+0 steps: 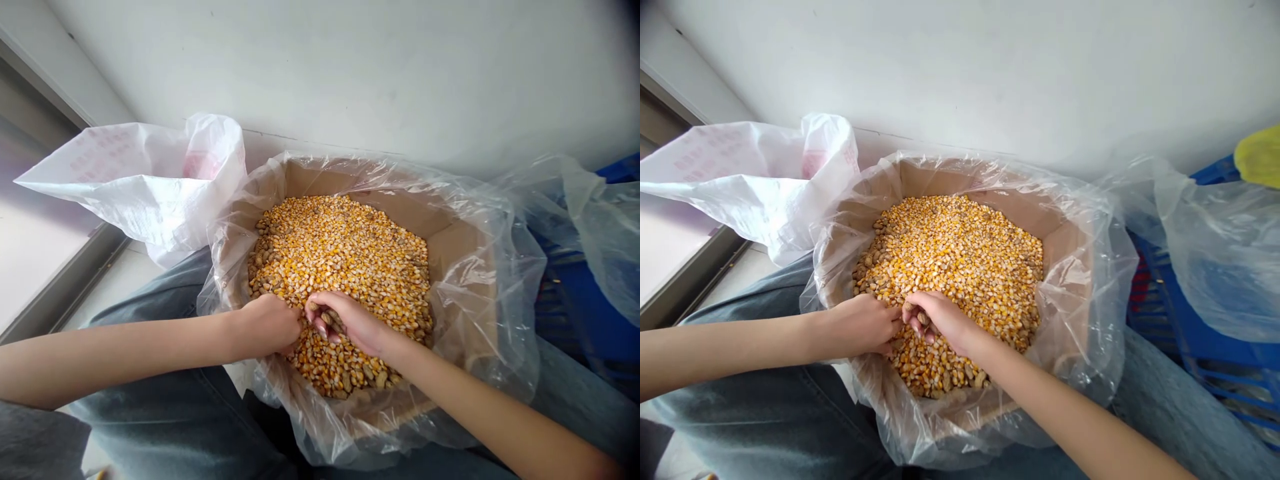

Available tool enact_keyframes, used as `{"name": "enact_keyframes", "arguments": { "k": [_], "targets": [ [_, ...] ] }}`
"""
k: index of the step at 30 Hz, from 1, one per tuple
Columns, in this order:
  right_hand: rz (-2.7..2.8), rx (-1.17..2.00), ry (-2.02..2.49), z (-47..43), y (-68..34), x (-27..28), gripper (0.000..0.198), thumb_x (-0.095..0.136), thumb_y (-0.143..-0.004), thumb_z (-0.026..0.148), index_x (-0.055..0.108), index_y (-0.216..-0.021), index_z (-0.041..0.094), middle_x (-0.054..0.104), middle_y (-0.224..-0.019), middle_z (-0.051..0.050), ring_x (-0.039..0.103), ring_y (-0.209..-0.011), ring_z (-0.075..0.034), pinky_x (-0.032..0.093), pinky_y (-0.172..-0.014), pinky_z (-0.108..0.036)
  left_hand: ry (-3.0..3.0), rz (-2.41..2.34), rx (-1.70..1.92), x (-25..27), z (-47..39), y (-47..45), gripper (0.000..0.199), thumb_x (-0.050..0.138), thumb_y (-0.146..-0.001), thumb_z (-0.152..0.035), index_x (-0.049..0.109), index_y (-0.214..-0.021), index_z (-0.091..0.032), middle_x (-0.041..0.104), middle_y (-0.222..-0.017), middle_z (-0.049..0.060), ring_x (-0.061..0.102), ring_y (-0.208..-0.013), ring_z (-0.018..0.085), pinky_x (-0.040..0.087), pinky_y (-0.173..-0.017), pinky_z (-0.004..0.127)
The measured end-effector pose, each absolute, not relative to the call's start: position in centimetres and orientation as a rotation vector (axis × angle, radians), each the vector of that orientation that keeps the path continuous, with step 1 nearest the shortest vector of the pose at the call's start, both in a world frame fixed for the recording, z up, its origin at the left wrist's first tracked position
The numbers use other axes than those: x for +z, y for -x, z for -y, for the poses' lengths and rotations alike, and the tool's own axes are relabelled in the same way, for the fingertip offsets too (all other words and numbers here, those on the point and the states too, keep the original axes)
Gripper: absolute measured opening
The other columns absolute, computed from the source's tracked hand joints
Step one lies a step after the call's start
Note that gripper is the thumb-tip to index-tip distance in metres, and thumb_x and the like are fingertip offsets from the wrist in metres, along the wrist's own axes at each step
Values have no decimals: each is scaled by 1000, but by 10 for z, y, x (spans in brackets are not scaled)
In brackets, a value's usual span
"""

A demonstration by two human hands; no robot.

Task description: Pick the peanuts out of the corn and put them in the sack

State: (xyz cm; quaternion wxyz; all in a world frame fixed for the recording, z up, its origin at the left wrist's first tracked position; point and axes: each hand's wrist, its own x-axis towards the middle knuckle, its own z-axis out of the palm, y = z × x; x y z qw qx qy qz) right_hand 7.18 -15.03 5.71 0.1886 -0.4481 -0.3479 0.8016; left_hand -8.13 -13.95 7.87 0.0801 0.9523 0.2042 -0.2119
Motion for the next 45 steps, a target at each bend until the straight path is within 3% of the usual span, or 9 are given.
{"name": "enact_keyframes", "arguments": {
  "k": [8, 15, 20, 23, 25, 28, 31, 37, 45],
  "targets": [
    [812, 2290, 1146, 150, -77, 60, 18, 42, -71, 31, 48, -66, 15, 42, -49, 3, 34, -41, -5, 21, -34, -15, -2840, -429, -603, 68, 151, 73, 13, 47, -70, -8, 59, -72, -13, 61, -76, 8, 59, -60, 16, 38, -43, 24],
    [601, 2256, 989, 147, -83, 61, 16, 37, -70, 26, 45, -62, 15, 44, -55, 2, 40, -46, -7, 23, -35, -16, -2248, -610, -389, 91, 119, 84, 13, 41, -71, -25, 51, -71, -17, 55, -65, -1, 49, -55, 10, 39, -51, 21],
    [657, 2199, 1101, 147, -82, 58, 38, 46, -73, 39, 29, -49, 15, 34, -47, 5, 34, -43, -5, 19, -35, -16, -1300, -682, -197, 98, 101, 97, 21, 25, -76, -28, 34, -60, -17, 31, -51, -4, 29, -40, 6, 31, -36, 17],
    [887, 2212, 1268, 150, -78, 55, 39, 47, -72, 46, 33, -51, 16, 31, -44, 6, 27, -37, -4, 14, -33, -17, -1109, -746, -81, 95, 98, 102, 31, 18, -80, -36, 34, -60, -18, 25, -49, -5, 22, -36, 6, 28, -30, 18],
    [1164, 2176, 1375, 153, -75, 54, 35, 47, -72, 47, 41, -57, 16, 33, -43, 7, 26, -36, -4, 17, -34, -17, -1224, -764, -81, 95, 96, 106, 35, 19, -81, -36, 45, -70, -16, 34, -51, -4, 25, -36, 6, 28, -31, 17],
    [1711, 1915, 1432, 159, -71, 53, 25, 53, -69, 41, 53, -68, 15, 48, -52, 3, 41, -46, -7, 30, -44, -19, -1651, -637, -191, 98, 98, 107, 29, 31, -81, -29, 55, -92, -16, 55, -70, 0, 43, -50, 6, 37, -45, 16],
    [2131, 1522, 1534, 167, -66, 52, 22, 53, -70, 37, 59, -76, 17, 59, -69, -2, 53, -64, -14, 35, -56, -23, -2170, -497, -314, 99, 108, 103, 24, 39, -79, -23, 60, -90, -19, 60, -83, 1, 53, -68, 9, 39, -63, 18],
    [2433, 1132, 1735, 177, -46, 49, 33, 45, -74, 43, 57, -93, 19, 63, -81, -8, 58, -77, -22, 38, -63, -28, -2786, -504, -525, 79, 133, 97, 15, 49, -72, -13, 62, -63, -15, 60, -70, 5, 54, -58, 14, 36, -48, 24],
    [2431, 1129, 1710, 176, -48, 48, 22, 45, -72, 31, 58, -84, 19, 63, -76, -7, 58, -69, -20, 37, -58, -27, -2822, -396, -650, 70, 134, 96, 14, 51, -71, -12, 62, -64, -16, 61, -66, 3, 56, -57, 14, 31, -44, 23]
  ]
}}
